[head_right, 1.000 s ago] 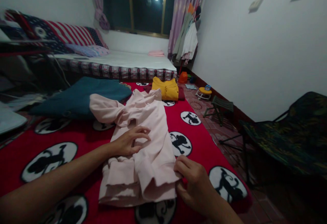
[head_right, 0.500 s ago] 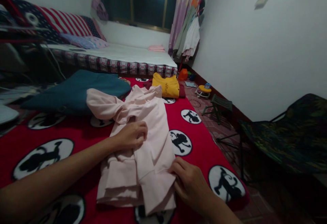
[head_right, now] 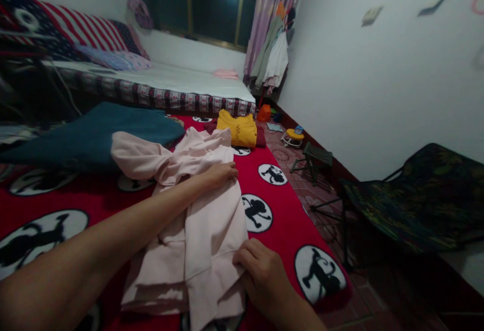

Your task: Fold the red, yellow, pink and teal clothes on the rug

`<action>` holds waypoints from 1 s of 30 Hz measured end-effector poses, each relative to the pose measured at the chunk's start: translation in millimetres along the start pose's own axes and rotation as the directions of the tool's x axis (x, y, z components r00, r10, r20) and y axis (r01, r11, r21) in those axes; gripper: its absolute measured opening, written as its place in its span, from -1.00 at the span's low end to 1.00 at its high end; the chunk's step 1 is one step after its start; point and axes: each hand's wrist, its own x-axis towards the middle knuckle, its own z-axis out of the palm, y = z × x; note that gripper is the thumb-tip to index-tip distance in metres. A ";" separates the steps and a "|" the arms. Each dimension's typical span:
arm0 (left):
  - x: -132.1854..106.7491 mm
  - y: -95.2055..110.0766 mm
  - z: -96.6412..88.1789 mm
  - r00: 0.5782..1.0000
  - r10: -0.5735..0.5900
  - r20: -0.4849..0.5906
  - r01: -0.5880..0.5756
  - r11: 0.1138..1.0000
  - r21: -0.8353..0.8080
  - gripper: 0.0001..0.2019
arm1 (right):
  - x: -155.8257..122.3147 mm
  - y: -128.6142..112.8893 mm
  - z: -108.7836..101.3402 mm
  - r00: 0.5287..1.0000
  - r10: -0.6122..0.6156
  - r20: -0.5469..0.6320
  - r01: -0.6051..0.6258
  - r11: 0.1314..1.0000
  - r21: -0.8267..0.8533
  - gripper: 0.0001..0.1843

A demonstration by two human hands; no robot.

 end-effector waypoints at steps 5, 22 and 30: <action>-20.3 -11.3 2.7 0.884 -0.265 -0.384 0.211 0.961 -0.178 -0.72 | -15.4 4.3 -8.8 0.993 -0.066 -0.101 0.079 0.988 0.131 -0.80; -118.2 70.5 -33.1 0.950 0.125 0.287 -0.036 0.955 -0.296 -0.33 | 50.3 23.6 -15.3 0.998 -0.032 0.052 0.036 0.997 -0.071 -0.37; -175.7 29.4 -93.8 0.934 -0.292 -0.208 0.238 0.939 -0.249 -0.82 | 123.9 27.8 -6.3 0.979 0.155 0.134 -0.140 0.983 -0.120 -0.67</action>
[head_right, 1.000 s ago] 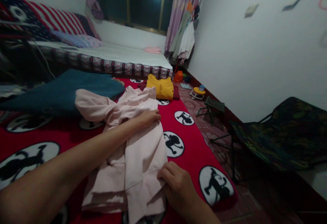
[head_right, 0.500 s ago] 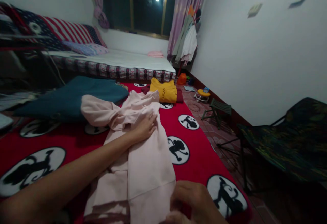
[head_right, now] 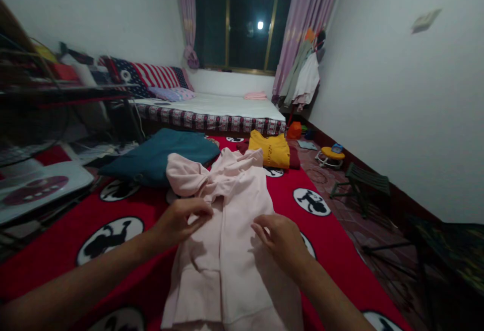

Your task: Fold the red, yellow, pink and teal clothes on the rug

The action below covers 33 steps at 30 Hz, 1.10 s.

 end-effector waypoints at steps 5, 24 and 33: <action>-8.8 -54.9 -47.5 0.911 0.022 -0.411 0.229 0.802 0.552 -0.50 | 24.2 -9.8 32.8 0.989 -0.101 -0.104 0.119 0.977 0.178 -0.79; 76.6 35.3 -50.7 0.942 0.327 0.071 -0.331 0.942 0.048 -0.79 | 24.4 16.0 61.0 0.821 0.545 -0.170 0.018 0.273 0.962 -0.51; 16.7 17.3 35.4 0.994 0.104 -0.042 -0.109 0.988 -0.112 -0.68 | 27.0 33.2 55.4 0.862 0.506 -0.034 -0.028 0.116 0.993 -0.38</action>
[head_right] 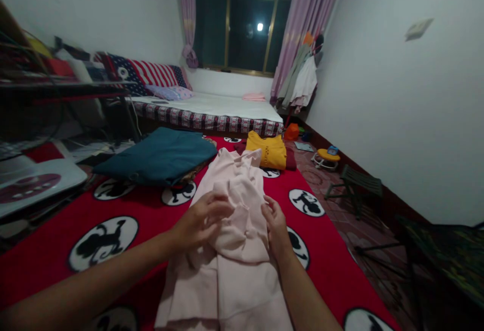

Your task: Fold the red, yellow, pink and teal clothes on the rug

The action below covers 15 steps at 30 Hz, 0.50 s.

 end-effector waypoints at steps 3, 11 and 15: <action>-4.1 -12.9 4.6 0.980 -0.175 -0.098 0.181 0.982 0.051 -0.40 | -1.2 2.1 4.8 0.997 -0.074 0.030 0.079 0.974 -0.214 -0.25; -8.6 -7.8 0.0 0.926 -0.366 0.098 0.378 0.908 -0.183 -0.54 | -18.8 -29.1 13.8 0.987 0.158 -0.005 -0.158 0.987 -0.039 -0.31; -11.4 16.4 -13.6 0.939 -0.271 0.212 0.314 0.926 -0.208 -0.82 | -21.4 -42.2 8.1 0.994 0.108 -0.004 -0.104 0.951 -0.290 -0.53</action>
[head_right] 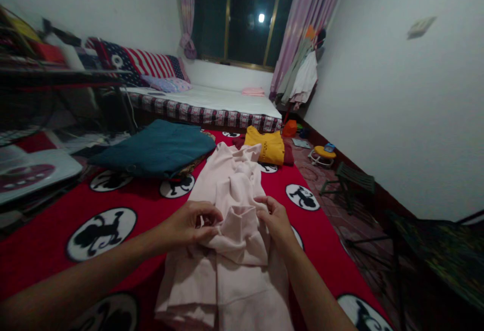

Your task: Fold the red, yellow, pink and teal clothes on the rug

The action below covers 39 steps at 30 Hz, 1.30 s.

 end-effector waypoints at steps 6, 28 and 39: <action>3.4 11.3 -21.4 0.971 -0.161 0.174 0.167 0.986 -0.017 -0.72 | -4.7 -18.0 -17.1 0.924 0.158 0.347 -0.004 0.914 -0.407 -0.75; 28.0 -42.4 -6.4 0.841 -0.198 -0.504 0.074 0.964 -0.257 -0.89 | 196.3 -36.5 -1.7 0.917 -0.269 -0.294 0.279 0.960 -0.008 -0.86; 25.4 -41.2 -21.2 0.962 -0.185 -0.200 0.254 0.872 0.419 -0.82 | 227.1 -25.4 31.7 0.941 -0.314 0.127 0.338 0.889 -0.308 -0.62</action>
